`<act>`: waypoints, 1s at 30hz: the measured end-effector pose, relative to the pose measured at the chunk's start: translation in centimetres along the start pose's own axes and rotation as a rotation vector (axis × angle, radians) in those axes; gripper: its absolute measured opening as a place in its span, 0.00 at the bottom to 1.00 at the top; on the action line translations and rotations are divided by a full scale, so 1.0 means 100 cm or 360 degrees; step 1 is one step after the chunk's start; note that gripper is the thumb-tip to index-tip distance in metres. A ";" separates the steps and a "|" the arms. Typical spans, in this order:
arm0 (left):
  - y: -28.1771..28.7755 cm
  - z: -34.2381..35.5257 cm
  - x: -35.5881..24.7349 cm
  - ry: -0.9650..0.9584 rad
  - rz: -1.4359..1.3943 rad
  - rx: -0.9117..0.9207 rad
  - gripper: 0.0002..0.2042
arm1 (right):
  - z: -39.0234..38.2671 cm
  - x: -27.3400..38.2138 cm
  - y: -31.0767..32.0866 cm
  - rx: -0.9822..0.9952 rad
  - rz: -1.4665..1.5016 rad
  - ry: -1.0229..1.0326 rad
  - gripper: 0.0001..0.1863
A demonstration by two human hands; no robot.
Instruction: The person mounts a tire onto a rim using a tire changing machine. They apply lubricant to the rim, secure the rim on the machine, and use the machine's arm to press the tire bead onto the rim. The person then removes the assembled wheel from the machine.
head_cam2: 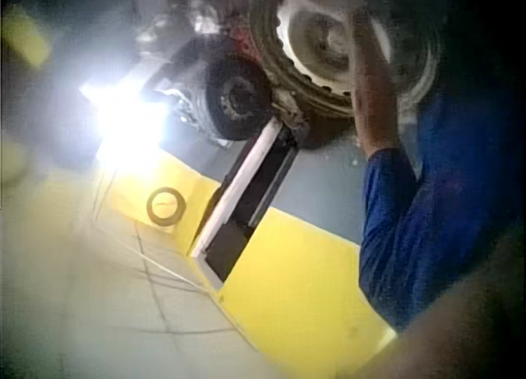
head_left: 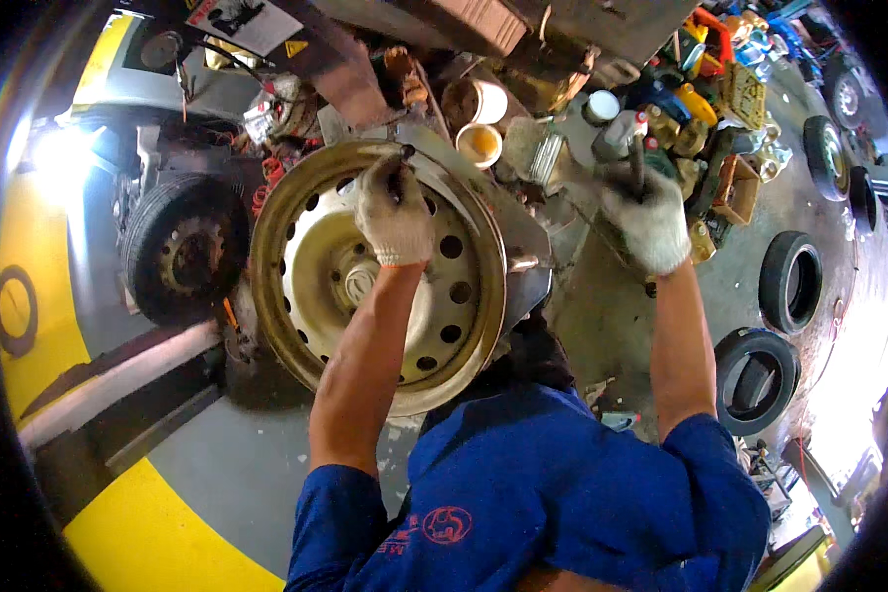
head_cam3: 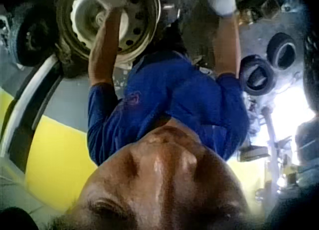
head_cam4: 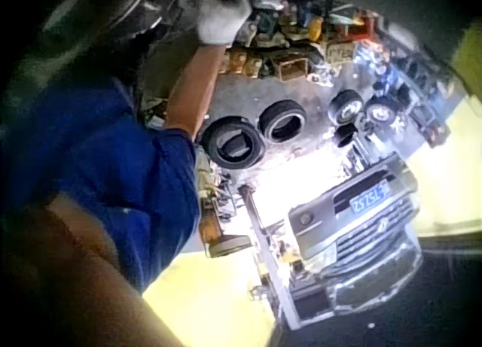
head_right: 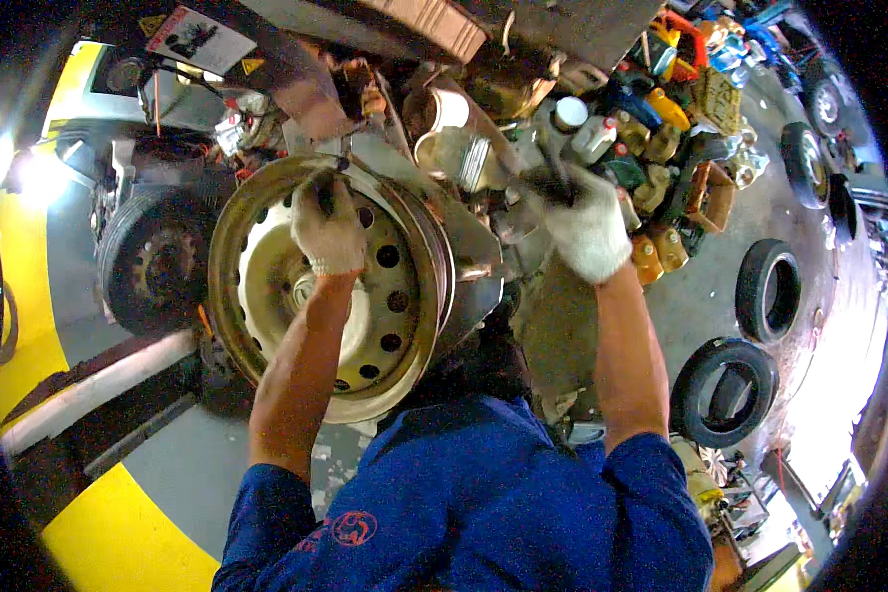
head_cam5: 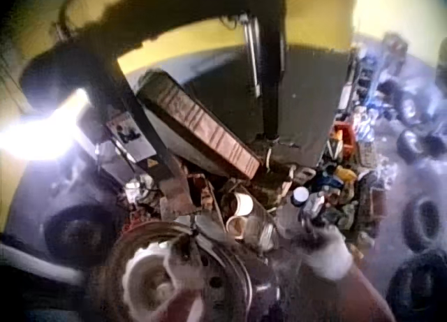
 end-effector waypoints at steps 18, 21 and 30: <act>-0.016 -0.033 0.033 -0.0352 0.0262 0.0260 0.17 | -0.121 -0.104 0.122 -0.0932 -0.0074 -0.0370 0.13; -0.003 -0.033 0.008 -0.0293 0.0285 0.0176 0.12 | -0.147 -0.125 0.152 -0.1169 0.0147 -0.0577 0.13; -0.009 -0.027 0.008 -0.0535 0.0477 0.0112 0.12 | -0.215 -0.126 0.203 -0.1413 0.0063 -0.0424 0.14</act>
Point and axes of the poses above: each hand's wrist, its own z-axis towards the middle knuckle, its own y-axis out of the back of the hand, x = y × z, the point moved 9 cm from there along z, towards the middle knuckle, and after that the axes turned 13 degrees about z, right-handed, at the moved point
